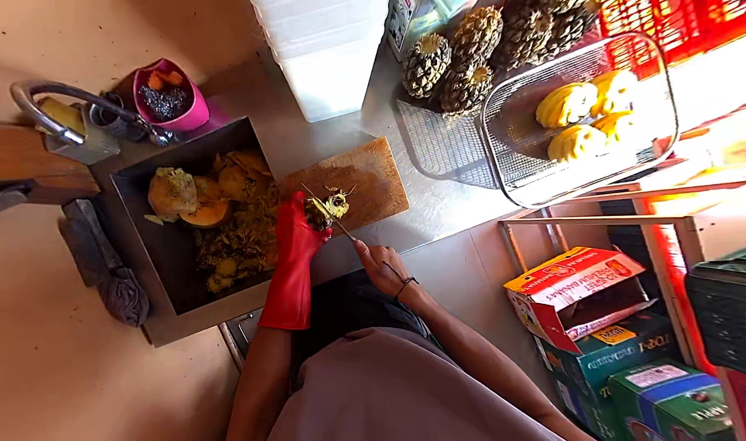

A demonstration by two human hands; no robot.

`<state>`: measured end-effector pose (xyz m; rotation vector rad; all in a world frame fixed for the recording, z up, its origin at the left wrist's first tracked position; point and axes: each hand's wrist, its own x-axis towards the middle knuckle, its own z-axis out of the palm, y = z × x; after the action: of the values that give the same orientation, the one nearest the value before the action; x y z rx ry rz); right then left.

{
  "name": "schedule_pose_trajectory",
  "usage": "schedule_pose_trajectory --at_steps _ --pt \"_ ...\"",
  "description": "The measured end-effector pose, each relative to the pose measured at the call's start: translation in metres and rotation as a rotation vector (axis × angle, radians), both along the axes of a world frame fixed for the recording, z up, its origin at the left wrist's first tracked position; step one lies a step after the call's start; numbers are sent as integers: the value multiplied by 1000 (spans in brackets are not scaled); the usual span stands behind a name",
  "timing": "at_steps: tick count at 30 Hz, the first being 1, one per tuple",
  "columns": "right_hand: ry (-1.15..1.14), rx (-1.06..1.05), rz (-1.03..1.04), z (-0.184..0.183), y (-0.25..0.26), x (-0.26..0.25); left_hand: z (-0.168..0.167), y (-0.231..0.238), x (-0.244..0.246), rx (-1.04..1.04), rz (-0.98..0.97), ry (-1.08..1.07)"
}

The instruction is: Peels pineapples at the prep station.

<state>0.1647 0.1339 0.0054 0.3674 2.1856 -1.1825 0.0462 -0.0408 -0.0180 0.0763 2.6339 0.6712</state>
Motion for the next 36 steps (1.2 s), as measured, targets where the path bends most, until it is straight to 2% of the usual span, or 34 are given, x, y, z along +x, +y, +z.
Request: schedule_pose_trajectory --at_steps 12,20,28,36 --pt "-36 46 -69 -5 -2 16 2 26 -1 -234 -97 -13" --pt "-36 50 -85 -5 -4 16 -3 32 1 -279 -95 21" --pt "-5 92 -87 -2 -3 18 -5 33 3 -233 -74 18" --pt "-115 122 -89 0 -9 8 -7 33 3 -254 -70 39"
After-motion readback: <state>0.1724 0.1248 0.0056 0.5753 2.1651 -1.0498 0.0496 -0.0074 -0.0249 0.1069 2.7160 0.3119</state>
